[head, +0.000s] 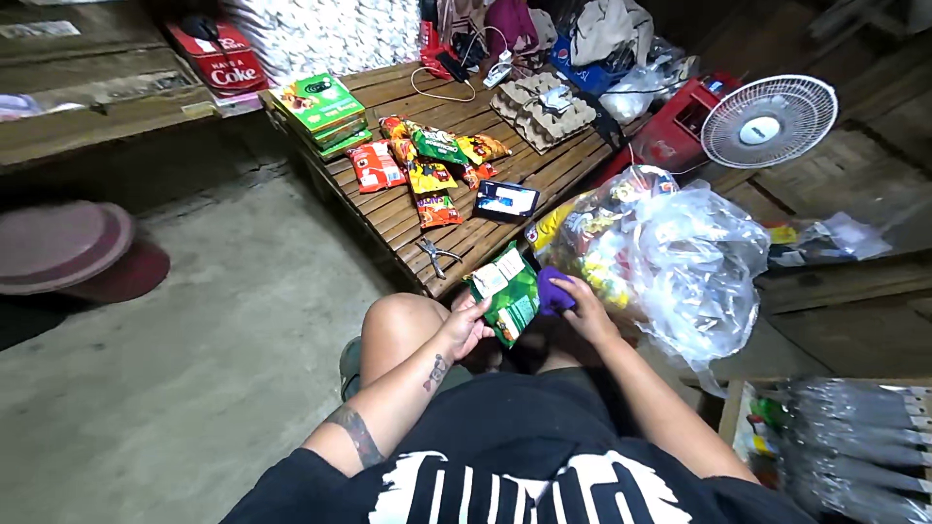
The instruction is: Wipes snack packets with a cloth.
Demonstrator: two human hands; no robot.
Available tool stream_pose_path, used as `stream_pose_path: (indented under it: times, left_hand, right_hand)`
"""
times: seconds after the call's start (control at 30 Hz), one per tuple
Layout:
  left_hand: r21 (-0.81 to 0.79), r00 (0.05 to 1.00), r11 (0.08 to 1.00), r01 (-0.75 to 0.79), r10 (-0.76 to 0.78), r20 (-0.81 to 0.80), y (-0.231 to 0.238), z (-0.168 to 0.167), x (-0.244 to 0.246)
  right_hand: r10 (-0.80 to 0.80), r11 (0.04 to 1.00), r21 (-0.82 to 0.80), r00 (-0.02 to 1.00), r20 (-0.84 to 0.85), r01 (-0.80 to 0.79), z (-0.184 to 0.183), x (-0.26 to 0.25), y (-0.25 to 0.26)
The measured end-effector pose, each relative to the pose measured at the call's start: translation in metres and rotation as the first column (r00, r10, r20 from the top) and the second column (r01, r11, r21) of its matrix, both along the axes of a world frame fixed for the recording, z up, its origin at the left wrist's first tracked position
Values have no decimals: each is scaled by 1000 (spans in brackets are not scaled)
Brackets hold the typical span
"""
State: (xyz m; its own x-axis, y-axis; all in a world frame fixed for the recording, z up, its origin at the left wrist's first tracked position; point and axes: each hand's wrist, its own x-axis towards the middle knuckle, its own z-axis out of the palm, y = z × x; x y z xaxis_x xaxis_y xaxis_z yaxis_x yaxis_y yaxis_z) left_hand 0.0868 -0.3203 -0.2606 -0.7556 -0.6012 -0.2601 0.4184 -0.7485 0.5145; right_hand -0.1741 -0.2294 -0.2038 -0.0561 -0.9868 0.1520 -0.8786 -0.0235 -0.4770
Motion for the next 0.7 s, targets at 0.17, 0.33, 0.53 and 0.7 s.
stream_pose_path:
  times: [0.17,0.33,0.53,0.7]
  left_hand:
    - [-12,999,1000,18,-18,-44,7,-1,6]
    - [-258,975,950,174,-130,179,17,2,3]
    - [-403,834,887,226,38,550,31,14,7]
    - [-420,929,879,226,-65,363,59,73,4]
  right_hand:
    - [-343,934,100,784,518,342,-3,-8,18]
    - [-390,919,378,127,912,109,23,64,52]
    - [-359,884,189,363,860,428,15,57,58]
    - [-36,807,-513,893,449,291,-5,38,74]
